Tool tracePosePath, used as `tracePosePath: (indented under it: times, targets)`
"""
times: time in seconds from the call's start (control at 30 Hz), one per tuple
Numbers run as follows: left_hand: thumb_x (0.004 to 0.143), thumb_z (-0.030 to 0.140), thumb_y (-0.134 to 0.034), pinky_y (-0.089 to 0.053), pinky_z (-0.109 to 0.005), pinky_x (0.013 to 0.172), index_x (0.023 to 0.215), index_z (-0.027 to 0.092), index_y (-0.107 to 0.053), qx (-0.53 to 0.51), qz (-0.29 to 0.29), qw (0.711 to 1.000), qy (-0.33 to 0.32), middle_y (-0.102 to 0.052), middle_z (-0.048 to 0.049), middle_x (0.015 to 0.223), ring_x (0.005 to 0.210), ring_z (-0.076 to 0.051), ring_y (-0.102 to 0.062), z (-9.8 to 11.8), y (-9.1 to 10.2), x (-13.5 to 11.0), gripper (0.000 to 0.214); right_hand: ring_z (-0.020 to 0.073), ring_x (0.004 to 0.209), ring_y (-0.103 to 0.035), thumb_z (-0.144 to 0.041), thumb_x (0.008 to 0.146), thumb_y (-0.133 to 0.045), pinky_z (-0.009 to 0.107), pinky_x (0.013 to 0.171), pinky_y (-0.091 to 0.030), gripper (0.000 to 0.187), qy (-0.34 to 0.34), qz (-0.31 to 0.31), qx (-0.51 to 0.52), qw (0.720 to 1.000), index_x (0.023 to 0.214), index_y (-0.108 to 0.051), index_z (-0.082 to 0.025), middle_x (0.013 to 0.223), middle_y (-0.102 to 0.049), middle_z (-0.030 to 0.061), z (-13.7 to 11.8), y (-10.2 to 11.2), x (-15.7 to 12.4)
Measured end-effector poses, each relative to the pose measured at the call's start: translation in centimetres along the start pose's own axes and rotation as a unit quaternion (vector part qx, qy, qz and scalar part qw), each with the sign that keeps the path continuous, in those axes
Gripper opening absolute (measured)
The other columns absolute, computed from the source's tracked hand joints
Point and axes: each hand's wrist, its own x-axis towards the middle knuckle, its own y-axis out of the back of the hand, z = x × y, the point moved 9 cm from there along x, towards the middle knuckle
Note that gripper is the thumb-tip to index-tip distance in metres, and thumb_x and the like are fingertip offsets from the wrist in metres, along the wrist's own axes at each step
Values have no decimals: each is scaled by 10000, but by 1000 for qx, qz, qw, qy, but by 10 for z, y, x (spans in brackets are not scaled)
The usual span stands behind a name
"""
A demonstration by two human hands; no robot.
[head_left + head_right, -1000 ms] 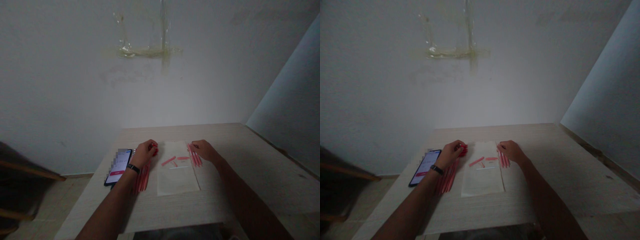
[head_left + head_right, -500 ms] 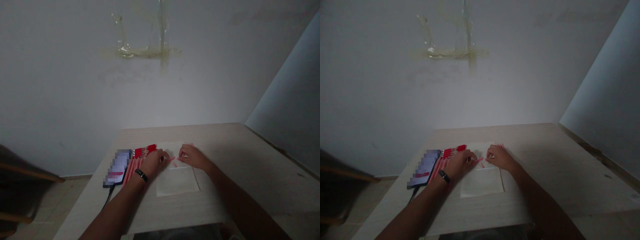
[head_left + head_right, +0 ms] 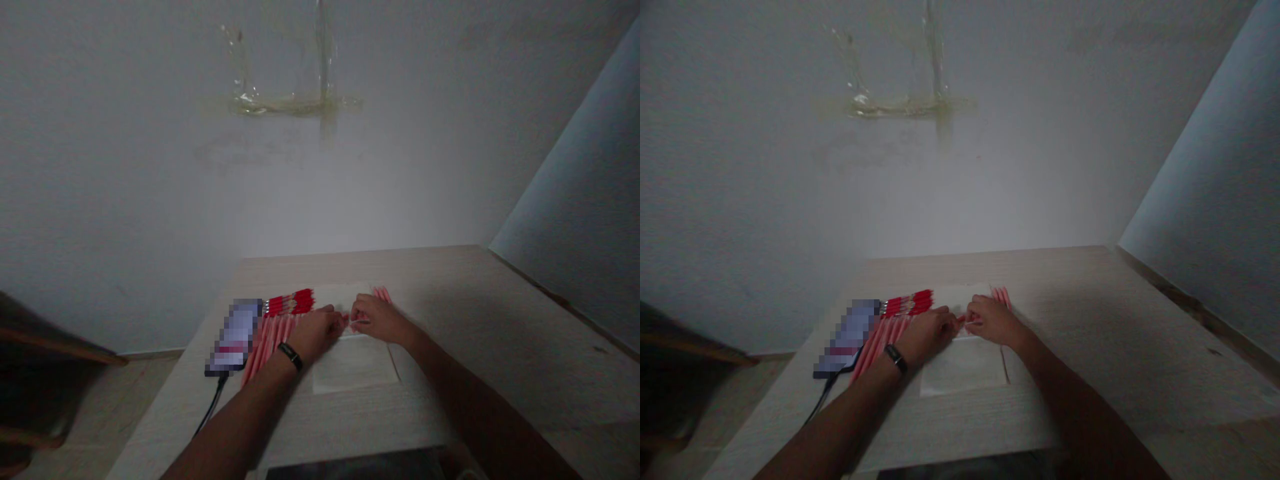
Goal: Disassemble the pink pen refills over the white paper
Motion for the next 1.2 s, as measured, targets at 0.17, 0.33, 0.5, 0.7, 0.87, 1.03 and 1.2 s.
tracePosePath:
  times: [0.17,0.33,0.5,0.7,0.87,1.03,1.2]
  targets:
    - [939,252,-511,-379,-238,643,927,215,-708,26,-4,1000,3,-657,-51,907,758,-149,-609,-1,-2,0,201,169,873,-592,-276,803,-783,291,829,-396,140,12,-9,5,1000,843,-674,-198,879,-633,10,-2,-3,0]
    - [949,253,-495,-379,-240,643,914,216,-704,36,-3,999,-3,-650,-48,893,758,-150,-611,-1,-4,0,215,165,862,-592,-196,806,-754,288,829,-401,81,18,-9,-7,1000,807,-673,-198,857,-624,9,-3,-3,0]
    - [975,277,-458,-368,-239,625,894,204,-697,35,0,999,-6,-643,-53,880,732,-145,-602,0,-3,0,262,161,835,-588,-220,811,-746,288,820,-402,69,18,-19,-11,1000,808,-680,-198,855,-628,11,-3,-5,0]
    - [997,321,-432,-378,-246,630,901,208,-707,41,-5,999,-5,-649,-61,889,747,-155,-618,1,-2,0,312,161,837,-593,-209,820,-722,283,804,-406,38,10,-31,-21,999,802,-689,-199,861,-635,21,-1,-8,1]
    - [980,300,-461,-387,-247,641,880,206,-703,30,-4,1000,2,-652,-60,893,758,-157,-626,1,-1,0,277,167,856,-610,-220,829,-706,267,782,-417,46,25,-36,-17,999,801,-679,-197,862,-644,25,-7,-9,1]
    - [939,253,-515,-377,-242,628,857,191,-677,10,8,1000,13,-649,-58,909,750,-149,-615,-1,2,0,192,166,809,-613,-207,833,-679,257,730,-407,48,15,-37,-22,999,793,-663,-186,850,-653,34,-9,-9,0]
    - [905,240,-573,-388,-241,657,908,190,-677,-25,46,998,32,-662,-57,953,790,-153,-616,-10,9,-1,115,156,791,-601,-185,821,-659,274,803,-405,47,-1,-5,-35,999,778,-640,-189,831,-655,20,-4,-5,-1]
